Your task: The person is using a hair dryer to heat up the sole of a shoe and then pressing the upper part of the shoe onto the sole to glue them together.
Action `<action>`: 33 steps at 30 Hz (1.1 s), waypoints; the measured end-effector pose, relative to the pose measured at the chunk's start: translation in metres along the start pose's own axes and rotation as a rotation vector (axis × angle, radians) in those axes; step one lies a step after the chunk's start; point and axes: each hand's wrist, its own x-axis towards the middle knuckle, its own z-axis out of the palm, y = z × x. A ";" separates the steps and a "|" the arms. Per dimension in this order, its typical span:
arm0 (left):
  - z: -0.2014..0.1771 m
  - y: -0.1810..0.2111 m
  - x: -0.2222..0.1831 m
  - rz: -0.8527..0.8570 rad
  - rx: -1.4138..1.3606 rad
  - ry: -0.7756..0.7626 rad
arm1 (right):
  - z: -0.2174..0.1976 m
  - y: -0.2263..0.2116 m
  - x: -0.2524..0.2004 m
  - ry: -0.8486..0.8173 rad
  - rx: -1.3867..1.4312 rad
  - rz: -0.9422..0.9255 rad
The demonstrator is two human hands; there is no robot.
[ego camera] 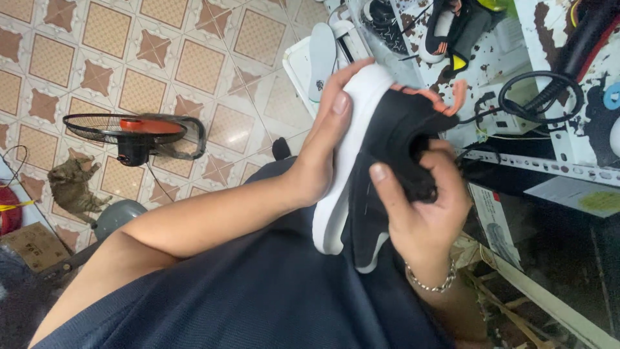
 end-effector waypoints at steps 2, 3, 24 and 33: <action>-0.012 -0.014 -0.007 -0.041 -0.029 -0.013 | -0.001 0.011 0.004 0.018 0.024 0.031; -0.020 -0.021 -0.012 -0.115 0.026 -0.059 | -0.001 0.019 0.005 0.070 0.085 0.091; -0.058 -0.008 -0.003 -0.744 -0.305 0.070 | -0.026 0.023 0.022 -0.075 -0.332 -0.395; -0.060 0.016 0.003 -0.957 -0.053 0.051 | -0.009 0.003 0.026 -0.194 -0.555 -0.339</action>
